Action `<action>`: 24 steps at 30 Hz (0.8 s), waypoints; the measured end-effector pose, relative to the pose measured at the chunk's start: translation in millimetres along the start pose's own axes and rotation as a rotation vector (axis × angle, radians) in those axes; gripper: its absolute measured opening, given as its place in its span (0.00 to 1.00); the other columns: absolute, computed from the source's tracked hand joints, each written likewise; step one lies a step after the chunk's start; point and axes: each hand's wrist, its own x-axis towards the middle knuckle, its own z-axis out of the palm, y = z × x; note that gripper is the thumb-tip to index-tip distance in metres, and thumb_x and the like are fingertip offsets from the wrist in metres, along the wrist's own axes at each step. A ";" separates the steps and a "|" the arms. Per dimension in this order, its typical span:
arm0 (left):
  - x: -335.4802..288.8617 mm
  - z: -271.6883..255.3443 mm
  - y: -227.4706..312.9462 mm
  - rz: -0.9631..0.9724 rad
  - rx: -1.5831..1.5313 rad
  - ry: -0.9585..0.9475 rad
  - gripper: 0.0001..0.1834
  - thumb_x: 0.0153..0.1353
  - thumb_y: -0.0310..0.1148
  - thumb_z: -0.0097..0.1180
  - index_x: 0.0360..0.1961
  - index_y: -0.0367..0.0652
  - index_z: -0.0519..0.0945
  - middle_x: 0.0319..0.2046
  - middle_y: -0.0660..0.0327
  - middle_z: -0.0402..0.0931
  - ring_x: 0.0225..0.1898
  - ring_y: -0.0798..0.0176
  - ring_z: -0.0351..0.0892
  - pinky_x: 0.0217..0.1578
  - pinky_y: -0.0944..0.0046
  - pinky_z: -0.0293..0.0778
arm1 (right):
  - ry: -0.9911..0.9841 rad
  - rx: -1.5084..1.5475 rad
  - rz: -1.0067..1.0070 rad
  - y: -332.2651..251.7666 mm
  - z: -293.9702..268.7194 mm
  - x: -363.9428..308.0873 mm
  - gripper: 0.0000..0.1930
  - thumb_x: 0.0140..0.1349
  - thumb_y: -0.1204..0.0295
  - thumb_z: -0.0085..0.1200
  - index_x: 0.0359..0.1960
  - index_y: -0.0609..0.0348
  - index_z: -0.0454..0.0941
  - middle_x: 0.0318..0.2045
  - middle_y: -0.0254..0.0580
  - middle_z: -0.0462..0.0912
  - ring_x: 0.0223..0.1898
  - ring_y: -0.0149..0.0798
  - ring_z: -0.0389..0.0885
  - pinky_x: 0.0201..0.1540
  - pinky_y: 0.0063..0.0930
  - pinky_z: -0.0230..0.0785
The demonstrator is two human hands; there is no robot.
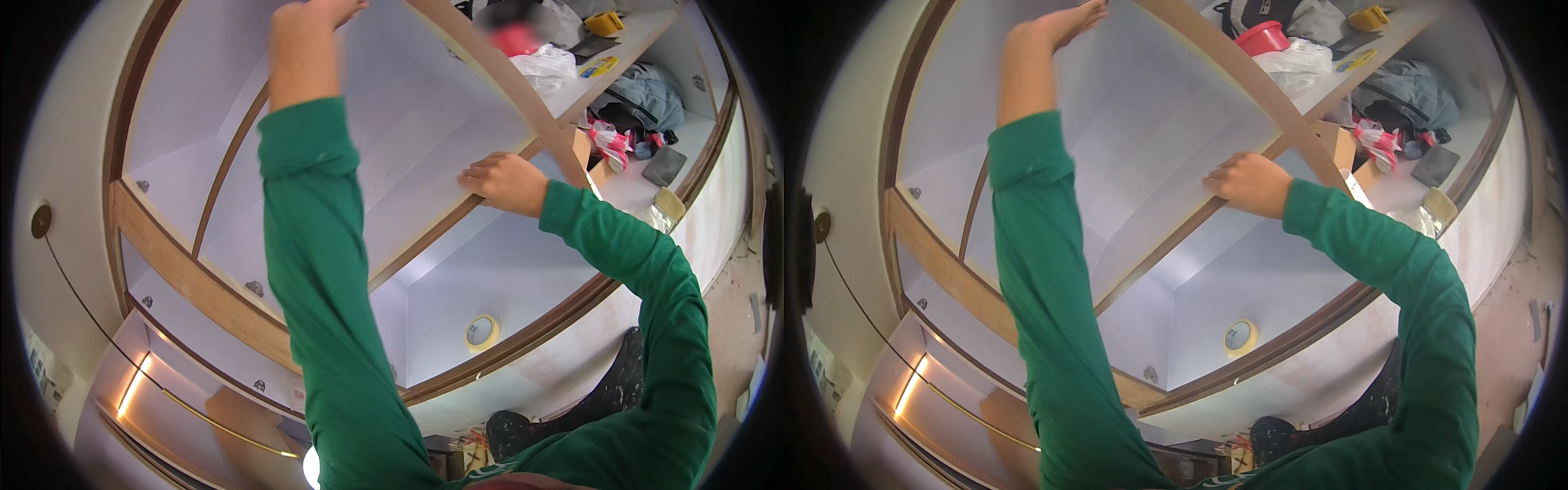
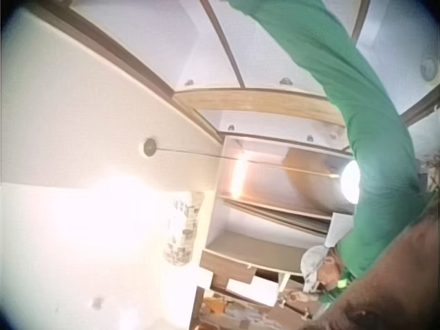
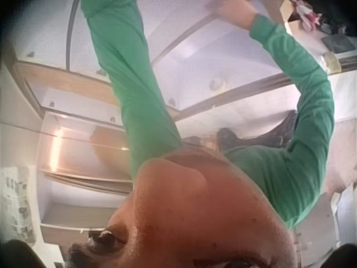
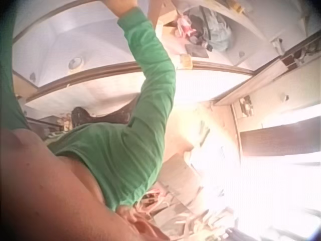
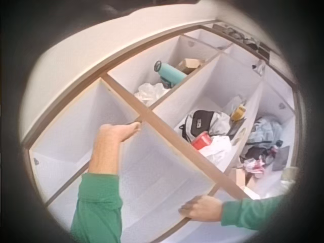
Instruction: The person applies masking tape along the edges of wooden shelves in a room under construction. They smooth the tape with their fingers and use a utility knife to trim excess tape at corners and seams.
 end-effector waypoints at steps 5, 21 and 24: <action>-5.9 -6.5 45.8 0.071 -0.169 -0.034 0.42 0.74 0.54 0.35 0.80 0.42 0.40 0.80 0.55 0.30 0.81 0.51 0.32 0.79 0.44 0.38 | 0.153 -0.094 -0.025 17.0 -1.8 -12.9 0.13 0.55 0.68 0.67 0.40 0.57 0.81 0.34 0.37 0.86 0.41 0.42 0.87 0.47 0.37 0.77; -17.4 -6.2 93.3 -0.007 -0.200 0.315 0.43 0.73 0.59 0.43 0.82 0.51 0.52 0.83 0.58 0.44 0.83 0.53 0.42 0.80 0.49 0.43 | 0.059 -0.095 0.032 14.8 4.4 -13.3 0.23 0.54 0.69 0.68 0.52 0.59 0.81 0.46 0.43 0.87 0.50 0.43 0.86 0.56 0.37 0.77; -54.1 -60.7 195.7 0.301 -0.156 0.336 0.40 0.73 0.53 0.45 0.79 0.44 0.55 0.79 0.54 0.51 0.78 0.50 0.50 0.77 0.48 0.51 | -0.003 -0.036 0.034 2.5 -7.1 -8.9 0.27 0.52 0.71 0.69 0.56 0.61 0.80 0.51 0.46 0.87 0.54 0.44 0.86 0.59 0.39 0.76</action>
